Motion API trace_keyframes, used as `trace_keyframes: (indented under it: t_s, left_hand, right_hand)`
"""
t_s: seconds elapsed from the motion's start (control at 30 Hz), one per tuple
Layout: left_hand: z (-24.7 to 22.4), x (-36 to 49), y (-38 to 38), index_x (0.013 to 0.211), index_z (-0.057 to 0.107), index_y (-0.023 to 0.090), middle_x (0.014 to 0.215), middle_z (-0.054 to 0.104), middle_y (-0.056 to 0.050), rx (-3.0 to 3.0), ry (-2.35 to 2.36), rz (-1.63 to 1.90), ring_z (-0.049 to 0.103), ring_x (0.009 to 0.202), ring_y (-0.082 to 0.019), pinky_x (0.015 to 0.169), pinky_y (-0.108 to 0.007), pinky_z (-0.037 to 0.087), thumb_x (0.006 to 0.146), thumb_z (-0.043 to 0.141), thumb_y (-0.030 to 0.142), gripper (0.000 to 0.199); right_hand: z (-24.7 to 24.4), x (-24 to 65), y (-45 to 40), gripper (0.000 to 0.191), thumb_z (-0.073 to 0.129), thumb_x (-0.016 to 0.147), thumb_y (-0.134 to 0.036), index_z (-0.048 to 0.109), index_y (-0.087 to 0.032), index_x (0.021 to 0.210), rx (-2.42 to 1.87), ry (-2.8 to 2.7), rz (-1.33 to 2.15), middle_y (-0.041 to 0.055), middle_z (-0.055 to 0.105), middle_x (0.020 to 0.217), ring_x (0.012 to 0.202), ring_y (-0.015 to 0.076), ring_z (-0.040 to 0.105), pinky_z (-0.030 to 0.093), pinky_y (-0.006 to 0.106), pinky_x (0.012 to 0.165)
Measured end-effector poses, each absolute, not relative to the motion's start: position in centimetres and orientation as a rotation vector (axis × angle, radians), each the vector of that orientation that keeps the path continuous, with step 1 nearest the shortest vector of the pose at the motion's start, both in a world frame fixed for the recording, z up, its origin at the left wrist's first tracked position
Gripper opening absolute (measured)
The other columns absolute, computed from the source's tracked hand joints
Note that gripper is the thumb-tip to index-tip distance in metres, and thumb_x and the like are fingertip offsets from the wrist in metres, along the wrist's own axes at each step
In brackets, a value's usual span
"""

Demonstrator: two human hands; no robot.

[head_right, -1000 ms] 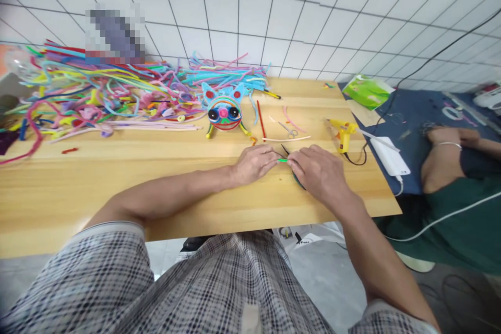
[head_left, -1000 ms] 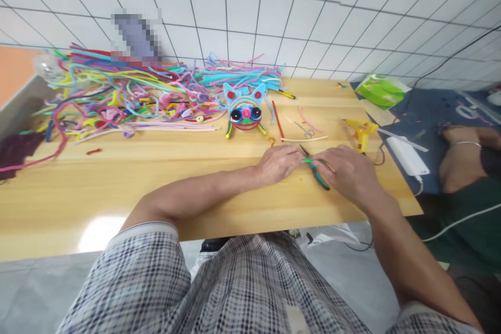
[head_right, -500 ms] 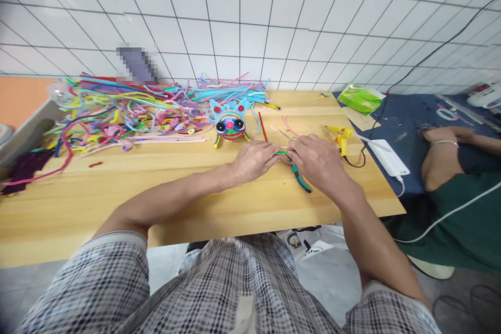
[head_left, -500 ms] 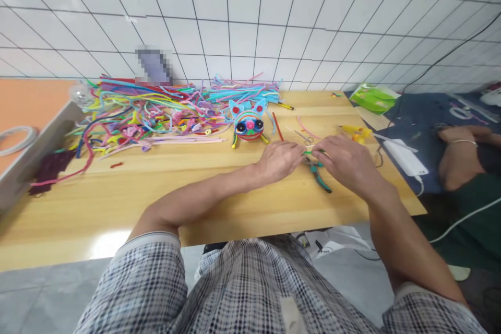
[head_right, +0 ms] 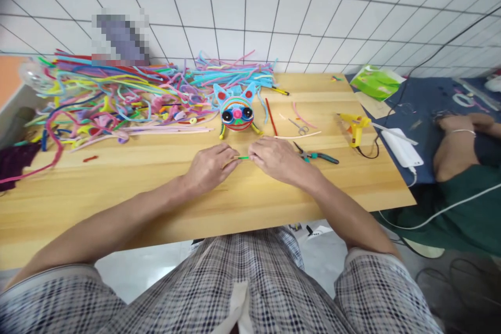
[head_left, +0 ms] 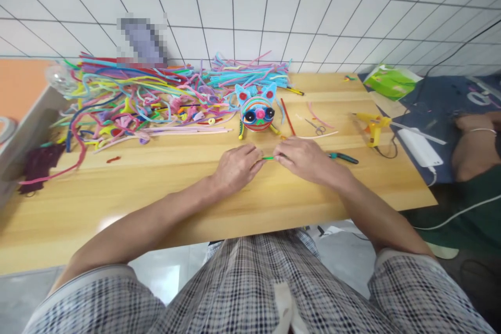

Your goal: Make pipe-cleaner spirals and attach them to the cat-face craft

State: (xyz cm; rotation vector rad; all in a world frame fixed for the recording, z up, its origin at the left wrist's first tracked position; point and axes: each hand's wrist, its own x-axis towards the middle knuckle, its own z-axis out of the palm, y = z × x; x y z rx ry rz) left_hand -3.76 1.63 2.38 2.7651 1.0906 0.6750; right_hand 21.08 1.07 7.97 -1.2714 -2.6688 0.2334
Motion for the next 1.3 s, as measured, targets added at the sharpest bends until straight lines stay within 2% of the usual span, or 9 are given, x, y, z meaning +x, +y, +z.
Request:
trace_keyframes:
  t_s: [0.13, 0.3, 0.53, 0.7, 0.93, 1.07, 1.3]
  left_hand:
    - [1.6, -4.2, 1.6, 0.099, 0.075, 0.017, 0.093, 0.075, -0.008, 2.879, 1.062, 0.485, 0.073, 0.086, -0.022, 0.076, -0.032, 0.057, 0.115, 0.05, 0.027, 0.032]
    - [0.9, -4.4, 1.8, 0.098, 0.075, 0.016, 0.091, 0.074, -0.009, 2.892, 1.045, 0.383, 0.073, 0.083, -0.022, 0.074, -0.032, 0.057, 0.112, 0.054, 0.023, 0.026]
    - [0.1, -4.6, 2.2, 0.102, 0.074, 0.015, 0.092, 0.074, -0.009, 2.866, 1.041, 0.291, 0.074, 0.084, -0.023, 0.07, -0.032, 0.058, 0.109, 0.057, 0.015, 0.019]
    - [-0.6, -4.5, 2.3, 0.099, 0.071, 0.016, 0.09, 0.074, -0.008, 2.823, 1.058, 0.327, 0.074, 0.083, -0.022, 0.073, -0.032, 0.058, 0.113, 0.054, 0.023, 0.023]
    - [-0.5, -4.8, 1.9, 0.105, 0.07, 0.016, 0.095, 0.076, -0.008, 2.652, 1.056, 0.515, 0.075, 0.086, -0.02, 0.075, -0.03, 0.057, 0.116, 0.047, 0.03, 0.029]
    - [-0.3, -4.9, 1.8, 0.105, 0.072, 0.017, 0.097, 0.078, -0.006, 2.353, 1.037, 0.633, 0.074, 0.085, -0.018, 0.077, -0.028, 0.057, 0.109, 0.059, 0.024, 0.015]
    - [0.9, -4.8, 2.4, 0.093, 0.072, 0.017, 0.076, 0.071, 0.002, 1.943, 1.01, 0.68, 0.06, 0.065, -0.012, 0.069, -0.024, 0.051, 0.092, 0.063, 0.012, 0.01]
  right_hand:
    - [6.7, 19.7, 1.6, 0.016, 0.06, 0.105, -0.015, 0.074, -0.019, 0.097, -1.237, -2.715, 0.316, 0.0084, 0.079, 0.095, 0.09, 0.0231, 0.069, 0.041, 0.034, 0.079]
    - [5.5, 19.2, 2.1, 0.019, 0.058, 0.107, -0.016, 0.073, -0.018, 0.095, -1.234, -2.751, 0.345, 0.009, 0.079, 0.094, 0.087, 0.0222, 0.069, 0.04, 0.033, 0.077]
    - [4.1, 19.4, 2.5, 0.015, 0.061, 0.106, -0.016, 0.071, -0.021, 0.095, -1.18, -2.64, 0.431, 0.0049, 0.079, 0.091, 0.084, 0.0198, 0.071, 0.042, 0.031, 0.075]
    - [3.4, 19.3, 2.0, 0.016, 0.06, 0.107, -0.017, 0.071, -0.023, 0.097, -1.176, -2.558, 0.431, 0.0035, 0.078, 0.092, 0.08, 0.0181, 0.07, 0.044, 0.031, 0.073]
    - [3.0, 19.5, 1.6, 0.011, 0.061, 0.108, -0.019, 0.071, -0.023, 0.105, -1.091, -2.537, 0.378, 0.0049, 0.078, 0.097, 0.087, 0.0205, 0.073, 0.051, 0.032, 0.079]
    - [2.7, 19.5, 1.8, 0.021, 0.055, 0.111, -0.017, 0.071, -0.022, 0.099, -1.007, -2.544, 0.199, 0.0059, 0.076, 0.092, 0.087, 0.0215, 0.07, 0.052, 0.034, 0.081]
    - [2.5, 19.1, 1.8, 0.03, 0.053, 0.112, -0.017, 0.074, -0.021, 0.092, -0.917, -2.574, 0.005, 0.0074, 0.074, 0.086, 0.082, 0.0233, 0.064, 0.05, 0.037, 0.079]
